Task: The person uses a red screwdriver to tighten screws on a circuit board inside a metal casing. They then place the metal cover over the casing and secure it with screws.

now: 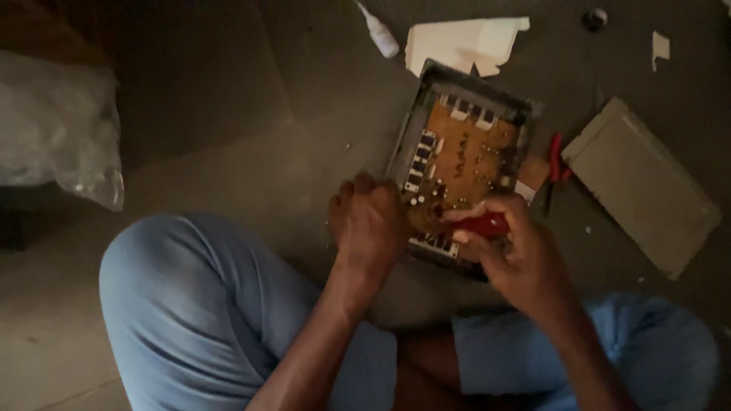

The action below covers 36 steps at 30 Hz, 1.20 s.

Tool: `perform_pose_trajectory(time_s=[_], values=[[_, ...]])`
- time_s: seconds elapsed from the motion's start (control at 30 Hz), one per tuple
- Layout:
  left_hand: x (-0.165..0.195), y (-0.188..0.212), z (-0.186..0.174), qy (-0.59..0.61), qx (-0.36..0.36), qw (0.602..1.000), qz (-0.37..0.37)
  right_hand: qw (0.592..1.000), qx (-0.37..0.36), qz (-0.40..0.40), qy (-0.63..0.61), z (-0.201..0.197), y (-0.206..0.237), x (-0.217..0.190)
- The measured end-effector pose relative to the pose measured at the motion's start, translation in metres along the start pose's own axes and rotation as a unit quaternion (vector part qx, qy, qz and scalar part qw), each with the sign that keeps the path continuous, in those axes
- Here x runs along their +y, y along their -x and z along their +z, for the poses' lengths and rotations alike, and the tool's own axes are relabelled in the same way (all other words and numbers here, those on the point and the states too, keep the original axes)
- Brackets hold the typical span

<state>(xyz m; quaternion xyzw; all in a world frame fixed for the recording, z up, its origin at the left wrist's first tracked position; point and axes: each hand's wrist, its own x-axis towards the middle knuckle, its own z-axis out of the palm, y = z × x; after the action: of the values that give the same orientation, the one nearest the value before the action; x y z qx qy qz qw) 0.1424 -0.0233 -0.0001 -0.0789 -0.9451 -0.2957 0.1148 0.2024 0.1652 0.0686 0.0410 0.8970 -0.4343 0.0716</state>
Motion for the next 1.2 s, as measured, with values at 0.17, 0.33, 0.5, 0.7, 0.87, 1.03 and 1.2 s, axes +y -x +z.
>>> perform_pose_trajectory(time_s=[0.17,0.33,0.5,0.7,0.87,1.03,1.2], values=[[-0.010,0.006,0.013,-0.046,-0.061,0.997,-0.004,0.993,0.045,-0.107,0.015,0.001,0.002,-0.005],[-0.033,0.020,0.043,-0.106,-0.026,0.994,0.020,0.945,0.251,-0.186,-0.097,-0.041,0.009,0.017],[-0.037,0.028,0.055,-0.195,0.137,0.964,0.119,0.939,0.314,-0.105,-0.093,-0.096,-0.003,0.090],[-0.029,0.007,0.045,-0.140,-0.177,0.967,-0.114,0.951,0.261,0.072,-0.150,-0.110,-0.019,0.168],[-0.024,0.002,0.034,-0.132,-0.215,0.956,-0.150,0.978,0.129,0.137,-0.093,-0.084,-0.039,0.192],[-0.018,0.006,0.034,-0.180,-0.189,0.958,-0.115,0.985,0.073,0.155,0.004,-0.069,-0.046,0.191],[-0.022,0.012,0.041,-0.224,-0.113,0.966,-0.066,0.960,-0.011,0.277,0.042,-0.066,-0.041,0.176]])
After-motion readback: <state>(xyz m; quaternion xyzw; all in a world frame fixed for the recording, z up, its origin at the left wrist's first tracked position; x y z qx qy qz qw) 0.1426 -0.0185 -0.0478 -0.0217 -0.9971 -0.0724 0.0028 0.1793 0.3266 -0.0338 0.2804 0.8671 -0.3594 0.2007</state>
